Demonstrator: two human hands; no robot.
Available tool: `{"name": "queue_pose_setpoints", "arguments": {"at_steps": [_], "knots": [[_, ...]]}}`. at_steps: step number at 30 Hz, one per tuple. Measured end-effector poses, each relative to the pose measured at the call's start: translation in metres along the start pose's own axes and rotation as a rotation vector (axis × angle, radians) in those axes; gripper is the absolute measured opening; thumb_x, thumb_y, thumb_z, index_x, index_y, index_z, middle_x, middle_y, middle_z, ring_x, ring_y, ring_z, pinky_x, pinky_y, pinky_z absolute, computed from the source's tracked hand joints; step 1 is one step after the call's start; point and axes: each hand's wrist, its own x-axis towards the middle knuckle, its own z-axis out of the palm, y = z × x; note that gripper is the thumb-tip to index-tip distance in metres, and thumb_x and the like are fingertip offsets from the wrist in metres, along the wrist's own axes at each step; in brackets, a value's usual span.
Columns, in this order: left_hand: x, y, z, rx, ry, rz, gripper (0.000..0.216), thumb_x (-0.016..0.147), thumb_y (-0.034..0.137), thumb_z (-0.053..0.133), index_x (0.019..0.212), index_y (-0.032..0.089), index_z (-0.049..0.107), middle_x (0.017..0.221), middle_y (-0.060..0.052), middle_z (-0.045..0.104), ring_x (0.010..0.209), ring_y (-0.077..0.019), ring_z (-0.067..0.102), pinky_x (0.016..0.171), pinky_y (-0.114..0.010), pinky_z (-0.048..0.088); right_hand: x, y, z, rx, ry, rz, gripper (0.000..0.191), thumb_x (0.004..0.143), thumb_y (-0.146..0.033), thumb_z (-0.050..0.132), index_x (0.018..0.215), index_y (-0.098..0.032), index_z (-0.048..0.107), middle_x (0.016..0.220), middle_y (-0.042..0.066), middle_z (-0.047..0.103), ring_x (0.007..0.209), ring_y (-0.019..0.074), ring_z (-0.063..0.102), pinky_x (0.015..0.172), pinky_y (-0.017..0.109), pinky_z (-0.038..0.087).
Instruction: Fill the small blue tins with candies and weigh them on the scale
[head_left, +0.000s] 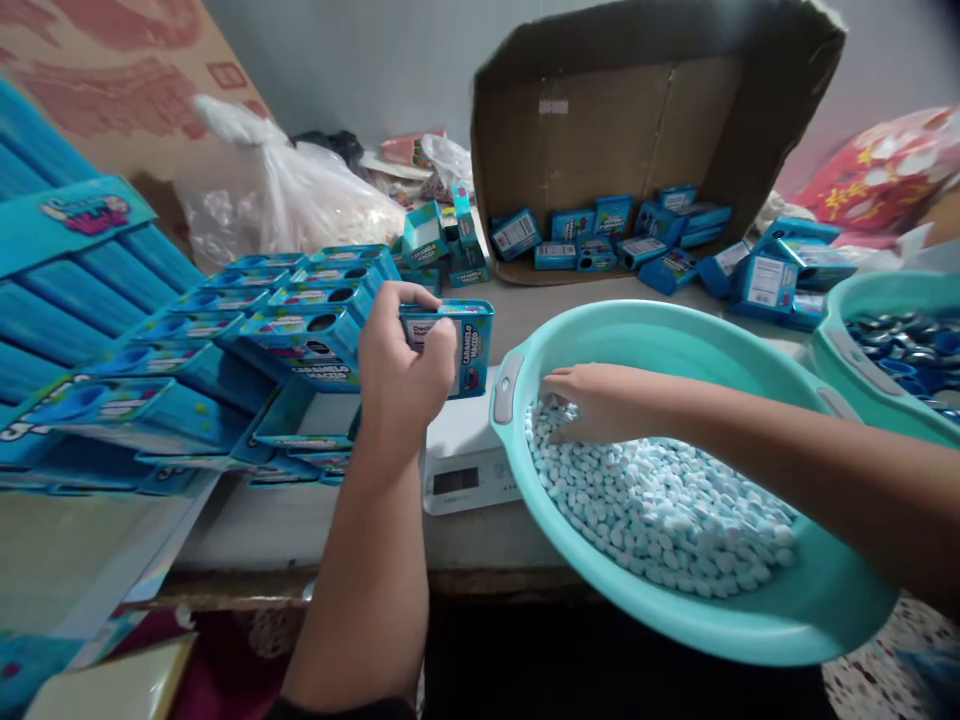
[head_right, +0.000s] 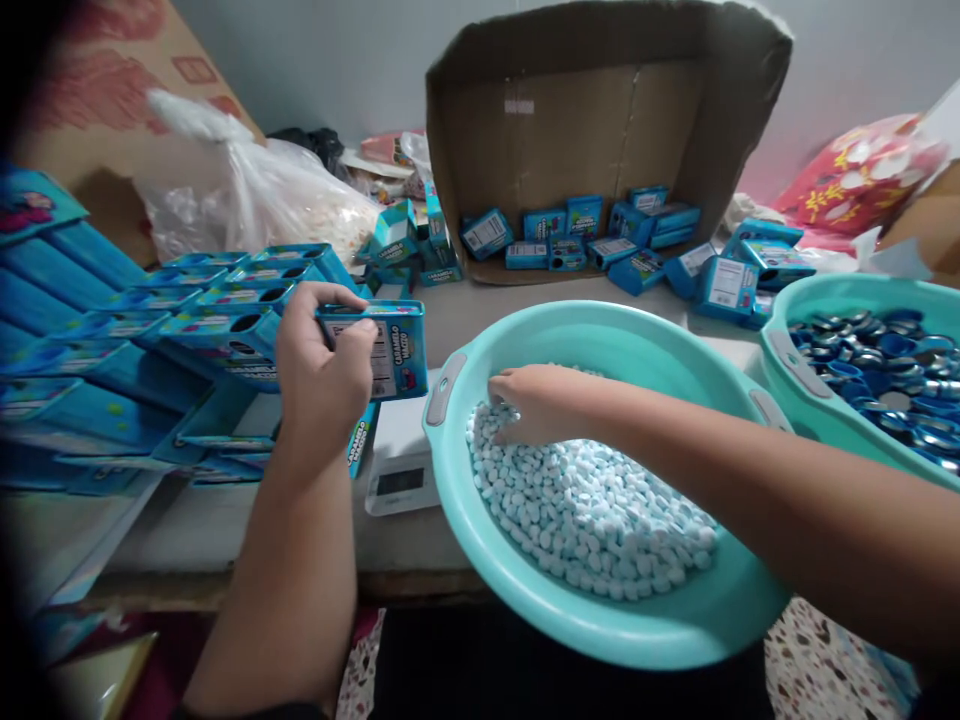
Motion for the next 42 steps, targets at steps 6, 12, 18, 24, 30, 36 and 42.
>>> {"name": "queue_pose_setpoints", "arguments": {"at_steps": [6,12,18,24,30,36,42], "knots": [[-0.005,-0.015,0.012,0.008,-0.116,0.089,0.011,0.095,0.031,0.043,0.089,0.023,0.047,0.075,0.0,0.046,0.064,-0.0155,0.043,0.059,-0.033,0.03,0.001,-0.002,-0.001,-0.053,-0.093,0.016,0.034,0.086,-0.047,0.065,0.103,-0.018,0.064,0.105,0.011,0.068,0.088,0.025,0.06,0.067,0.033,0.037],[-0.001,-0.021,0.018,0.12,-0.093,-0.035,0.044,0.094,0.035,0.053,0.062,0.022,0.025,0.058,0.003,0.028,0.056,-0.0142,0.031,0.058,-0.033,0.027,0.0,-0.001,-0.004,-0.005,-0.148,0.059,0.025,0.082,-0.04,0.066,0.098,-0.02,0.066,0.096,0.007,0.068,0.075,0.0193,0.053,0.062,0.03,0.032],[0.002,-0.016,0.013,0.159,-0.139,-0.099,0.028,0.089,0.037,0.06,0.07,0.022,0.046,0.071,0.001,0.061,0.07,-0.0175,0.059,0.064,-0.031,0.041,-0.007,-0.01,-0.014,0.033,-0.161,0.097,0.02,0.078,-0.023,0.063,0.097,-0.02,0.071,0.097,0.006,0.07,0.074,0.0174,0.055,0.062,0.029,0.035],[0.001,-0.009,0.008,0.117,-0.085,0.055,0.021,0.099,0.043,0.051,0.094,0.024,0.057,0.093,-0.004,0.07,0.088,-0.0189,0.067,0.078,-0.032,0.051,-0.007,-0.009,-0.016,0.005,-0.029,0.134,0.018,0.077,-0.019,0.059,0.092,-0.019,0.068,0.089,0.005,0.069,0.071,0.0172,0.053,0.061,0.03,0.036],[-0.004,-0.002,0.003,0.144,-0.03,0.118,0.029,0.103,0.047,0.042,0.098,0.025,0.059,0.096,-0.004,0.068,0.088,-0.0193,0.064,0.082,-0.035,0.051,0.0,0.001,-0.004,0.038,0.196,0.009,0.028,0.086,-0.03,0.063,0.111,-0.019,0.069,0.119,0.01,0.065,0.094,0.0235,0.063,0.075,0.033,0.046],[-0.004,0.005,-0.003,0.125,0.043,0.089,0.038,0.104,0.054,0.036,0.095,0.024,0.058,0.091,-0.002,0.066,0.084,-0.0181,0.063,0.081,-0.036,0.051,0.002,0.001,0.005,0.128,0.168,-0.102,0.036,0.085,-0.034,0.069,0.118,-0.021,0.068,0.127,0.011,0.063,0.107,0.0267,0.064,0.093,0.039,0.051],[-0.005,0.016,-0.007,0.071,0.094,0.019,0.032,0.105,0.047,0.04,0.092,0.022,0.055,0.093,-0.001,0.067,0.091,-0.0168,0.062,0.085,-0.033,0.05,-0.001,-0.006,-0.004,0.086,0.006,-0.057,0.037,0.082,-0.038,0.072,0.117,-0.025,0.07,0.123,0.009,0.066,0.108,0.0288,0.064,0.091,0.039,0.051]]}}
